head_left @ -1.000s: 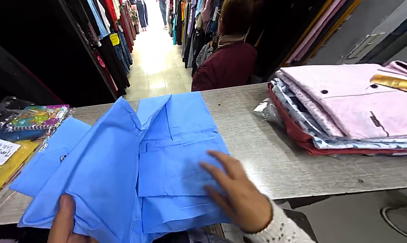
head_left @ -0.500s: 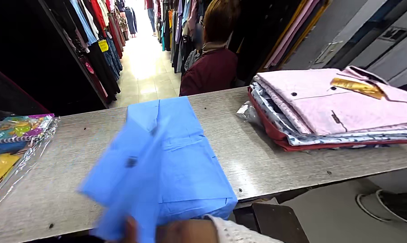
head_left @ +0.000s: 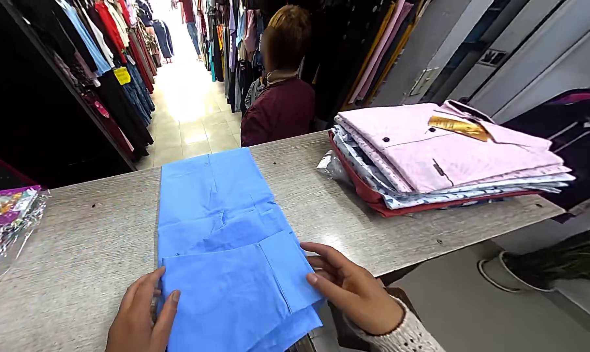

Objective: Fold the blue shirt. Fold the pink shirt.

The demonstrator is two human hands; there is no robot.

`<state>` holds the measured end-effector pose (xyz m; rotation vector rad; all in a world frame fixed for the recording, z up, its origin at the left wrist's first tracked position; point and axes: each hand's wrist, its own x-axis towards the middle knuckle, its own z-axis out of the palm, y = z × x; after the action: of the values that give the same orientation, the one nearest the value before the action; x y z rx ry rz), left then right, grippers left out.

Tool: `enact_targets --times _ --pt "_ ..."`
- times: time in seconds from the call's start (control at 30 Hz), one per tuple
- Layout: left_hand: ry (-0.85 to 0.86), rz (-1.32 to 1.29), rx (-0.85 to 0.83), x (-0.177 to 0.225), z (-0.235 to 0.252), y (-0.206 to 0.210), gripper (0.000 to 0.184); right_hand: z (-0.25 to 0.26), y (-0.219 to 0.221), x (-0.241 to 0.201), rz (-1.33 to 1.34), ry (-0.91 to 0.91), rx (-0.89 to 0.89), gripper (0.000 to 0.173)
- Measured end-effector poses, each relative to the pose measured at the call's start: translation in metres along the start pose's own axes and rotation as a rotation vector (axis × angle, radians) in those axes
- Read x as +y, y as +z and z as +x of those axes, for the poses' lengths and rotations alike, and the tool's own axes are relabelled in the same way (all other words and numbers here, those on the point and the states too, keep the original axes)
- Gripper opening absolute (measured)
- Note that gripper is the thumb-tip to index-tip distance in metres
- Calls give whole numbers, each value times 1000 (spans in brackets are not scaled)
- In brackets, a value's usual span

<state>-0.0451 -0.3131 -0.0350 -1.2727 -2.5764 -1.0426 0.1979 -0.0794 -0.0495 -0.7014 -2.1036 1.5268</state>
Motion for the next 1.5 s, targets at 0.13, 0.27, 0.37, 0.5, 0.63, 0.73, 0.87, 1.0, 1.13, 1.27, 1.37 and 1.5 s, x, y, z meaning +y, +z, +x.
enact_targets --times 0.13,0.27,0.37,0.5,0.63,0.73,0.87,1.0,1.13,1.27,1.37,1.5 --pt "-105 -124 -18 0 -1 2 63 15 6 5 -153 -127 77 54" --pt "-278 -263 -54 4 0 -3 60 22 10 0 -169 -69 20 42" --pt "-337 -321 -40 5 1 -4 54 27 14 -4 -201 -74 -10 33" --pt "-342 -408 -71 4 7 -3 58 34 17 -11 -102 -146 -131 32" --pt "-312 -413 -111 2 14 1 65 35 16 -14 -162 11 -85 27" --pt "-179 -252 -50 0 11 5 66 29 20 -13 -414 -85 71 49" --pt "320 84 69 -8 10 16 54 31 18 4 -708 -464 114 52" --pt "457 181 -56 -33 -5 32 57 22 16 20 -826 -447 -94 57" --pt "394 -8 -61 -40 -35 -3 34 -12 -31 31 -468 -525 -84 34" --pt "97 -384 -59 -35 -76 -11 24 -62 -57 59 -124 -185 -33 31" --pt "-413 -540 -280 -35 -94 1 41 -66 -38 89 -148 215 -98 54" --pt "-405 -780 -316 -23 -102 31 45 -57 1 102 210 168 -181 53"
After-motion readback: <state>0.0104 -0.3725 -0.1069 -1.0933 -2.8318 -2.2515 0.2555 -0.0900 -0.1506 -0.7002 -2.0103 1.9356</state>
